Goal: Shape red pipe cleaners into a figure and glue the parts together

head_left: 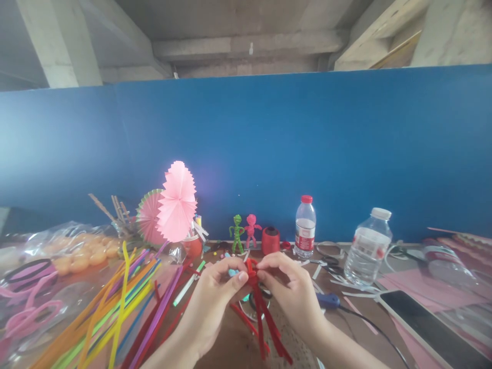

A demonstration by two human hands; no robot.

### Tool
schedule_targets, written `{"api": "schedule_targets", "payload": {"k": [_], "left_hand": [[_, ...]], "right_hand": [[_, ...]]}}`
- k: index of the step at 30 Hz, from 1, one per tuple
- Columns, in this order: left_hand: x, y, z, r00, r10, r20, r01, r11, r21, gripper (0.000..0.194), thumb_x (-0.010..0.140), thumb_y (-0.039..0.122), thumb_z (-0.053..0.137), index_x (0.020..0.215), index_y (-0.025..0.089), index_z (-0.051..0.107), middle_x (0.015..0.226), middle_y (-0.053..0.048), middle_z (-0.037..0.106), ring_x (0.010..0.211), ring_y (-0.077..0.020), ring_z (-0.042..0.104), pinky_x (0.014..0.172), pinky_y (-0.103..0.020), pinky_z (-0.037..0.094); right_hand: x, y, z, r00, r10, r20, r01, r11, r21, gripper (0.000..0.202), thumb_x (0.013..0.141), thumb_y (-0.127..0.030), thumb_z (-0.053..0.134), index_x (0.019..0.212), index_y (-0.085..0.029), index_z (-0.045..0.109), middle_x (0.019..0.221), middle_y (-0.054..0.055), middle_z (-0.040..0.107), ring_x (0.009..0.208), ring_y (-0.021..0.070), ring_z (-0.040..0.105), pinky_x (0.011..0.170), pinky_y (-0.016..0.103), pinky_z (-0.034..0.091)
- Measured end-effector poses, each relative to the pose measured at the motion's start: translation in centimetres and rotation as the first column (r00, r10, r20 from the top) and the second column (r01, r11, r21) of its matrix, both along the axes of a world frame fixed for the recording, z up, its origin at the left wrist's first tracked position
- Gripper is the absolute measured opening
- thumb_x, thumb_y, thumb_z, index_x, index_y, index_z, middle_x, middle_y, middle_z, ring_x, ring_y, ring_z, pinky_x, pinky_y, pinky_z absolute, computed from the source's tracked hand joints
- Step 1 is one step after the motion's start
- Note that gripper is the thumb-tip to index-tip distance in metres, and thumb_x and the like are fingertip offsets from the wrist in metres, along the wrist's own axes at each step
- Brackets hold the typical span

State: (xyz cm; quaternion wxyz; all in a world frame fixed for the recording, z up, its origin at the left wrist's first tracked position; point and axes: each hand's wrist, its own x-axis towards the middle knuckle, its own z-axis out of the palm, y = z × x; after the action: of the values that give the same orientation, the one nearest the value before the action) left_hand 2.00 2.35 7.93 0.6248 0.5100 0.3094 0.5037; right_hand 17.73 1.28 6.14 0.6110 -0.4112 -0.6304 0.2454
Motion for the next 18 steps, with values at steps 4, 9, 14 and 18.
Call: {"api": "schedule_targets", "payload": {"k": [4, 9, 14, 18], "left_hand": [[-0.2, 0.3, -0.4, 0.993, 0.075, -0.087, -0.068, 0.995, 0.079, 0.012, 0.073, 0.025, 0.074, 0.072, 0.015, 0.068, 0.091, -0.005, 0.059, 0.092, -0.0222, 0.059, 0.076, -0.031, 0.055], [-0.3, 0.9, -1.0, 0.962, 0.225, -0.155, -0.190, 0.958, 0.213, 0.008, 0.077, 0.027, 0.070, 0.077, 0.018, 0.069, 0.091, -0.003, 0.063, 0.092, -0.0193, 0.059, 0.081, -0.028, 0.050], [-0.6, 1.3, -1.4, 0.942, 0.287, -0.176, -0.226, 0.927, 0.300, 0.007, 0.080, 0.026, 0.067, 0.079, 0.020, 0.069, 0.088, -0.002, 0.064, 0.089, -0.0186, 0.059, 0.081, -0.026, 0.047], [-0.7, 1.2, -1.2, 0.933, 0.281, -0.227, -0.182, 0.908, 0.377, 0.014, 0.084, 0.026, 0.061, 0.089, 0.020, 0.073, 0.098, -0.005, 0.065, 0.096, -0.0213, 0.060, 0.082, -0.028, 0.048]], "right_hand": [[-0.4, 0.0, -0.1, 0.996, -0.007, -0.089, -0.007, 0.987, -0.162, 0.005, 0.079, -0.022, 0.063, 0.083, -0.020, 0.061, 0.077, 0.000, 0.063, 0.070, 0.0163, 0.059, 0.065, 0.026, 0.048], [-0.8, -0.1, -0.1, 0.966, 0.151, -0.209, -0.208, 0.935, -0.288, 0.017, 0.086, -0.033, 0.055, 0.076, -0.020, 0.050, 0.065, -0.005, 0.048, 0.060, 0.0111, 0.049, 0.056, 0.021, 0.041], [-1.3, -0.1, 0.2, 0.841, 0.356, -0.406, -0.520, 0.739, -0.429, 0.027, 0.083, -0.044, 0.056, 0.081, -0.017, 0.054, 0.065, -0.002, 0.058, 0.047, 0.0092, 0.050, 0.046, 0.020, 0.037], [-1.5, 0.1, 0.3, 0.856, 0.306, -0.418, -0.482, 0.766, -0.427, 0.033, 0.080, -0.046, 0.058, 0.069, -0.015, 0.054, 0.051, -0.005, 0.050, 0.037, 0.0038, 0.032, 0.038, 0.017, 0.020]]}}
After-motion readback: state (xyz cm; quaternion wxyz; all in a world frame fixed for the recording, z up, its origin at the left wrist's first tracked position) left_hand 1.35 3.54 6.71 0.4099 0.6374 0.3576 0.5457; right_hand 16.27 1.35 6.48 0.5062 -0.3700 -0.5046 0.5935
